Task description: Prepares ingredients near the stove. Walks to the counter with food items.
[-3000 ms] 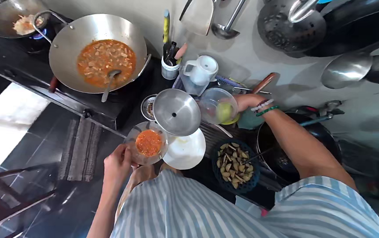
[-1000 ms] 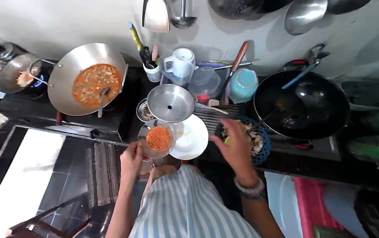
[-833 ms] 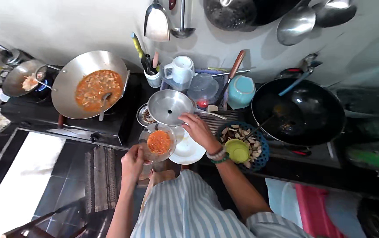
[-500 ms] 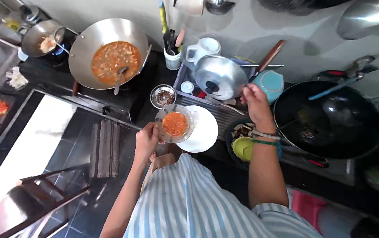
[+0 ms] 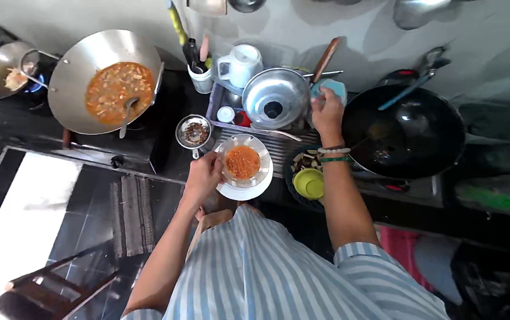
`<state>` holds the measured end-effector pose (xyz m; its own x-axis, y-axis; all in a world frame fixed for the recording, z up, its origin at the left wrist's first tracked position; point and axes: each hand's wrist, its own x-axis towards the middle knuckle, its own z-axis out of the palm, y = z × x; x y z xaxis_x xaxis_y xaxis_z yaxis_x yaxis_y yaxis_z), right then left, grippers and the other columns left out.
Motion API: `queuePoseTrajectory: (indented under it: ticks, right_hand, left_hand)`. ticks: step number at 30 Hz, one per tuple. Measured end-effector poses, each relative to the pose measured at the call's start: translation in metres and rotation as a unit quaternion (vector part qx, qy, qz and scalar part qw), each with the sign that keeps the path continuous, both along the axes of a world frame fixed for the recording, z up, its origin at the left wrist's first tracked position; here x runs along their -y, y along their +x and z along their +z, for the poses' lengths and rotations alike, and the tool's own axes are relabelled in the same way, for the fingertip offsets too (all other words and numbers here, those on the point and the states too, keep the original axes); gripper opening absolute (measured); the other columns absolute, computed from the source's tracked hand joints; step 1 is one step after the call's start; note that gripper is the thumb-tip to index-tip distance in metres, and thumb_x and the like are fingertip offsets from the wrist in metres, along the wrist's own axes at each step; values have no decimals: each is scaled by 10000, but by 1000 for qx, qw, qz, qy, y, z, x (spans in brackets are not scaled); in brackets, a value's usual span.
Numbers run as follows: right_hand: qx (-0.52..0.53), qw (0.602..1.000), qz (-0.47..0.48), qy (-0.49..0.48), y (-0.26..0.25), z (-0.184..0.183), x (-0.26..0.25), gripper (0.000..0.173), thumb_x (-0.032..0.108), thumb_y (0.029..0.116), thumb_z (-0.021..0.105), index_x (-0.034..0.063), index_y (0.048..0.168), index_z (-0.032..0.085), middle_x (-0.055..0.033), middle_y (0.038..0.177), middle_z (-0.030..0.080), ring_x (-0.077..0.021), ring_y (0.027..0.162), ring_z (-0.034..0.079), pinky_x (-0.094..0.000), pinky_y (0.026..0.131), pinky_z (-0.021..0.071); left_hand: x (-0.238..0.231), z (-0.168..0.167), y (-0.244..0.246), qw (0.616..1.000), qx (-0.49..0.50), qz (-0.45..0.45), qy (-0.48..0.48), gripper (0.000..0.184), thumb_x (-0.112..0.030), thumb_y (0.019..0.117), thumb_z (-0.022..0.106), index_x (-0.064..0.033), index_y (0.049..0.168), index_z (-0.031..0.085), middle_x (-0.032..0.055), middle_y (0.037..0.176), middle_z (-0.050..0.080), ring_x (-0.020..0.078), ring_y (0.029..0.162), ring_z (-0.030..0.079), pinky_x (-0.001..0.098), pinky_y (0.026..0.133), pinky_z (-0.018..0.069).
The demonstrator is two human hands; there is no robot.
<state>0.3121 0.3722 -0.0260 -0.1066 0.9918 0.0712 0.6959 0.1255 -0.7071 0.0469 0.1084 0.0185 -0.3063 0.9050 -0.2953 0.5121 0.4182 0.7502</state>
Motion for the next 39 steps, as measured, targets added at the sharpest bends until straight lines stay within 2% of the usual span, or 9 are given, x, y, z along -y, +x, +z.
queuePoseTrajectory:
  ticks: [4,7,11,17,20,22,26,33,39]
  right_hand:
    - [1,980,196,37,-1,50,32,401,271,1105,404,32,1239,697,-172,1078,719,-288,956,699,-495,890,565]
    - [76,898,431,-39,-4,66,53,404,302,1116,409,90,1343,668,-127,1243,703,-257,1159,671,-480,1071,493]
    - [122,851,502,-98,21,69,57,410,331,1125,376,51,1183,671,-128,948,689,-243,872,671,-472,830,530]
    - [76,894,402,-182,98,82,87,353,314,1110,435,81,1132,699,-44,735,617,-123,570,564,-326,563,515]
    - [40,932,296,-205,144,87,123,305,246,1104,453,90,1197,698,-47,754,632,-120,570,563,-315,556,516]
    - [-17,958,192,-214,165,93,160,288,189,1093,464,80,1227,694,-40,673,578,-115,503,487,-283,485,442]
    - [-112,971,22,-211,186,103,232,231,160,1084,493,100,1238,654,-24,595,493,-77,439,373,-208,419,316]
    - [-78,973,-70,-204,205,98,258,246,166,1087,500,86,1254,662,-33,668,583,-80,482,477,-232,460,427]
    - [-115,965,-96,-216,218,99,257,251,146,1087,478,73,1238,665,-23,630,563,-66,456,459,-209,440,399]
  left_hand:
    - [-19,6,13,998,-18,-65,13,232,-157,1072,501,-3,1128,666,89,775,718,165,601,711,379,626,638]
    - [-26,18,25,990,-8,-135,24,231,-177,1082,491,-28,1169,645,125,784,716,217,566,703,422,571,631]
    - [-42,28,45,975,23,-213,56,224,-158,1080,478,-52,1167,655,131,834,734,219,525,689,411,517,619]
    - [-65,23,77,949,172,-262,43,324,-268,1116,427,-86,1248,661,114,899,758,202,547,698,355,508,610]
    - [-72,-9,97,939,237,-249,12,403,-293,1136,331,-129,1467,494,111,1165,724,210,841,753,398,734,643]
    - [-69,-53,121,936,151,-312,70,452,-144,1058,518,-45,1494,449,165,1349,627,259,1126,686,465,947,586]
    - [-54,-115,187,912,46,-387,128,1025,-437,779,873,-25,1562,353,255,1618,306,405,1469,365,551,1170,382]
    - [-59,-137,225,917,0,-369,151,784,-195,857,823,-106,1533,437,259,1572,361,450,1430,394,545,1122,437]
    - [-31,-114,189,925,55,-293,235,823,-343,843,831,-88,1522,444,240,1507,459,401,1361,492,522,1093,473]
